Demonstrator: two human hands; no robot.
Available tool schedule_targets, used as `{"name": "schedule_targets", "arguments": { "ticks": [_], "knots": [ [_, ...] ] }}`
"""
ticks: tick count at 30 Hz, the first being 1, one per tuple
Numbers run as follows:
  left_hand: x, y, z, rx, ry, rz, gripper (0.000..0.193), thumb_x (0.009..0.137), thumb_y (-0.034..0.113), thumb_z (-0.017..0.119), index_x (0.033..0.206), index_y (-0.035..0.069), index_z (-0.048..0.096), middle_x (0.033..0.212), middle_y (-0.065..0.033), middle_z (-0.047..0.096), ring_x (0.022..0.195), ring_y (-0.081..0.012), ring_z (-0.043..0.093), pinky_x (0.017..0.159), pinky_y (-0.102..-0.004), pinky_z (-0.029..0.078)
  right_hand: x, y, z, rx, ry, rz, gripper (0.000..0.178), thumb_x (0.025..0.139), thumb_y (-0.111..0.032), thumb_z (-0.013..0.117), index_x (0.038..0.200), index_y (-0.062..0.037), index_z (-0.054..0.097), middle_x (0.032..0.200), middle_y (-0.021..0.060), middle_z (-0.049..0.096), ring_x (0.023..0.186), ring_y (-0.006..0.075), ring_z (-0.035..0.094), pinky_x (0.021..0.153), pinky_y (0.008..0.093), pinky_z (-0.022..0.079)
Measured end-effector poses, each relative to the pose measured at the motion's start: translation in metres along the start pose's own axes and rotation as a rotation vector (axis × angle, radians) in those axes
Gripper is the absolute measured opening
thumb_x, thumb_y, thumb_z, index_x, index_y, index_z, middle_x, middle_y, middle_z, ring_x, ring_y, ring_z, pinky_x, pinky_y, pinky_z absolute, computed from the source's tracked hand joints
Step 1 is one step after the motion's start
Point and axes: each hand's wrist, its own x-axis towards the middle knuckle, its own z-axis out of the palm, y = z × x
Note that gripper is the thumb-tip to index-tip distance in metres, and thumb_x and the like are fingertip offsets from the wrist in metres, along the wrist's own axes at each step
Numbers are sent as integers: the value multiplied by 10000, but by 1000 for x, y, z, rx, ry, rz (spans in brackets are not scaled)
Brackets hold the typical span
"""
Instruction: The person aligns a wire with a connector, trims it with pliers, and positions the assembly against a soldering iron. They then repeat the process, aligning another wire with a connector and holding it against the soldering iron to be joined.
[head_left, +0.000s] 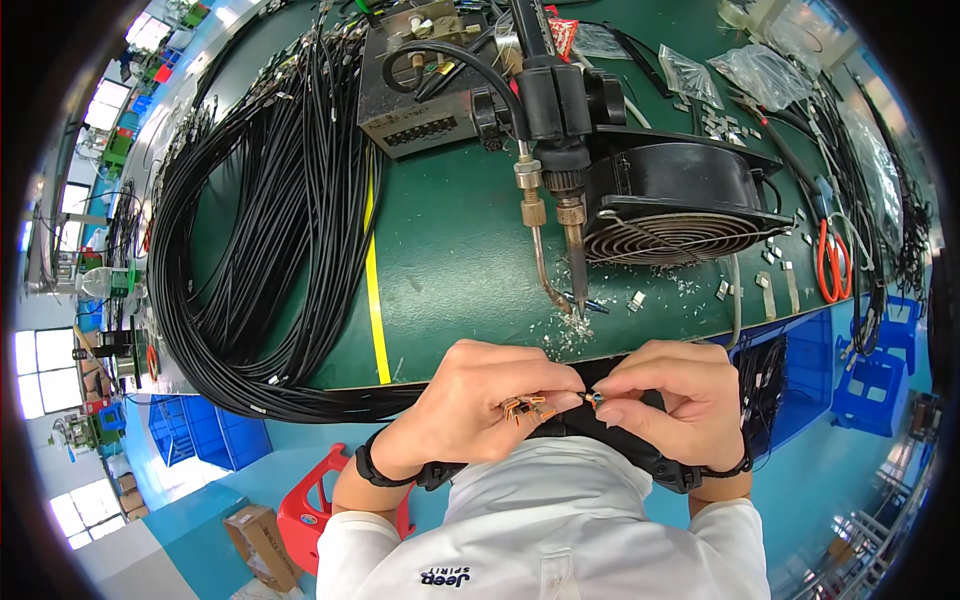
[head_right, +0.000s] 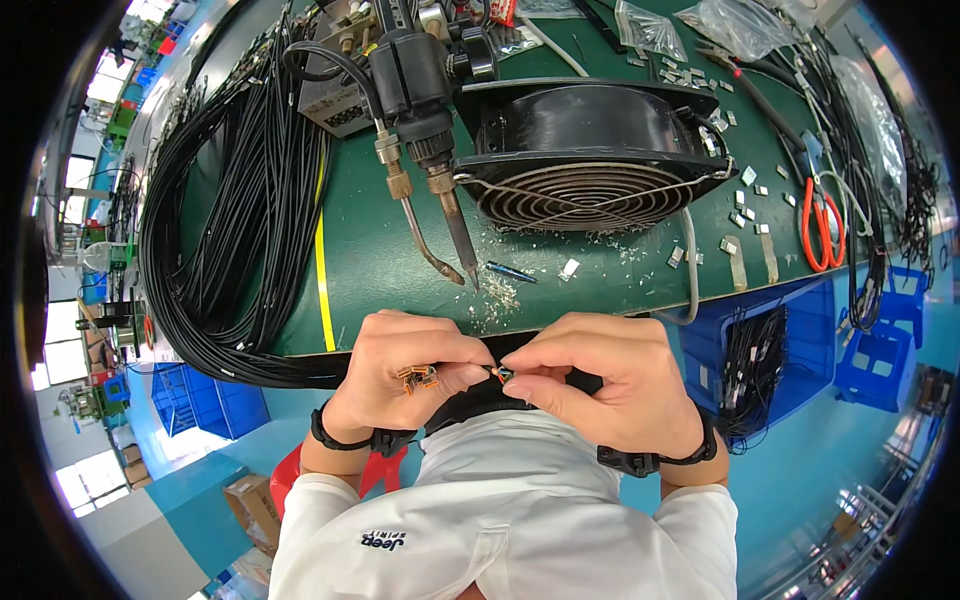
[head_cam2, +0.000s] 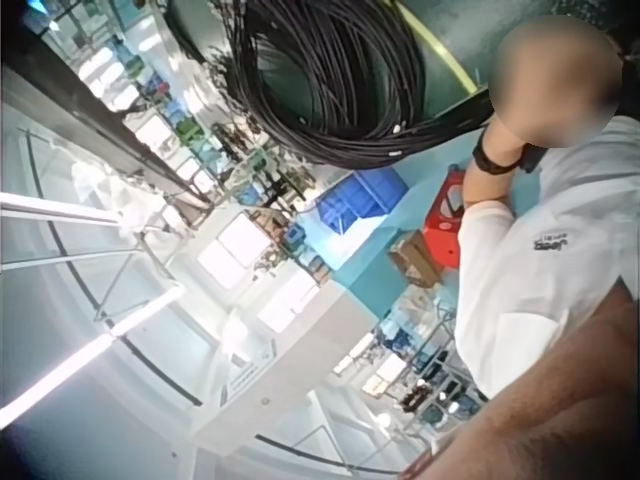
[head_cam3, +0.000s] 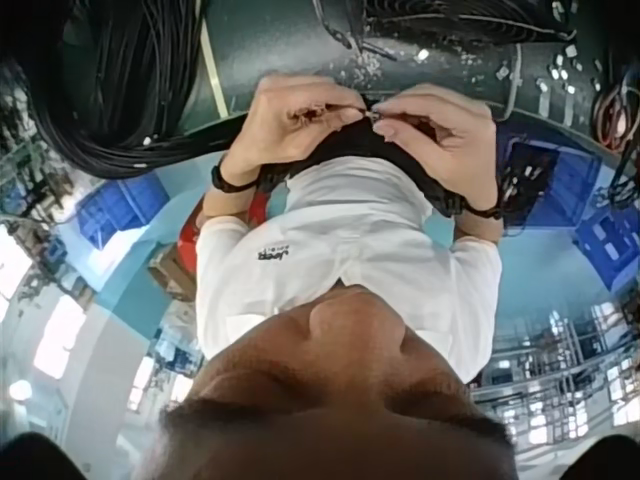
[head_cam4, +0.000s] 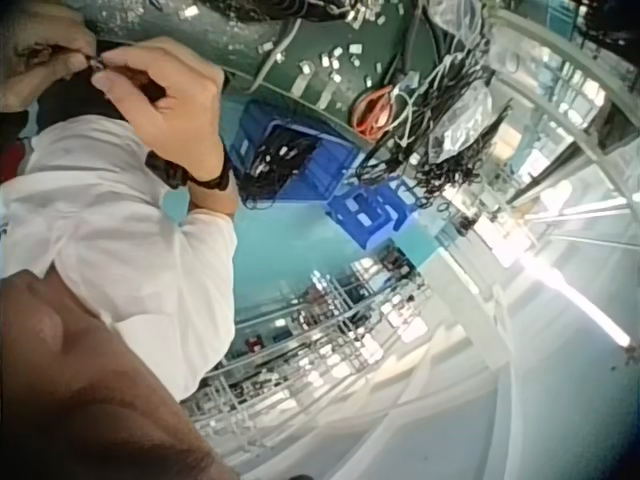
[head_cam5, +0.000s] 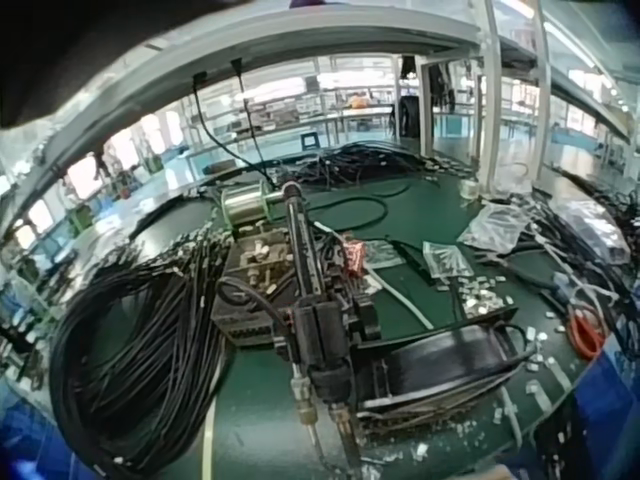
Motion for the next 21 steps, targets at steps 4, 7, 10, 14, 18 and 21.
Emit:
{"name": "schedule_targets", "arguments": {
  "ticks": [4,7,10,14,18,21],
  "knots": [
    [0,-1,0,-9,-37,22,136,755,-22,706,876,36,690,669,-86,623,545,-243,591,483,-319,436,2,-5,-2,38,-59,86,98,733,36,752,825,35,715,759,126,703,658,166,675,575,252,506],
    [1,-2,-1,13,-35,48,131,716,-35,725,819,41,696,627,-67,608,515,-222,578,464,-298,413,4,-6,-4,130,-111,154,88,738,30,748,820,31,717,739,121,700,634,167,672,563,252,502],
    [2,-4,-2,6,-79,74,127,710,-20,734,813,43,695,609,-69,582,499,-236,550,446,-309,382,5,-6,-4,166,-139,174,75,744,22,744,814,28,718,721,117,697,616,170,669,556,253,498],
    [2,-3,-3,-14,-103,81,116,712,3,742,812,42,696,594,-68,563,484,-236,526,436,-322,359,5,-5,-4,131,-148,136,58,750,7,742,801,24,718,702,113,694,604,179,667,553,258,494],
    [3,-4,-4,-20,-129,84,110,714,16,742,812,40,697,581,-65,550,478,-234,513,432,-327,346,6,-5,-5,103,-167,120,52,747,-6,746,781,21,717,701,114,695,600,188,664,551,265,490],
    [4,-5,-4,-19,-150,96,105,717,15,738,809,39,696,576,-65,543,476,-236,510,431,-330,342,7,-5,-8,105,-186,146,52,741,-11,749,769,19,717,706,119,696,594,196,661,547,270,486]
  ]
}}
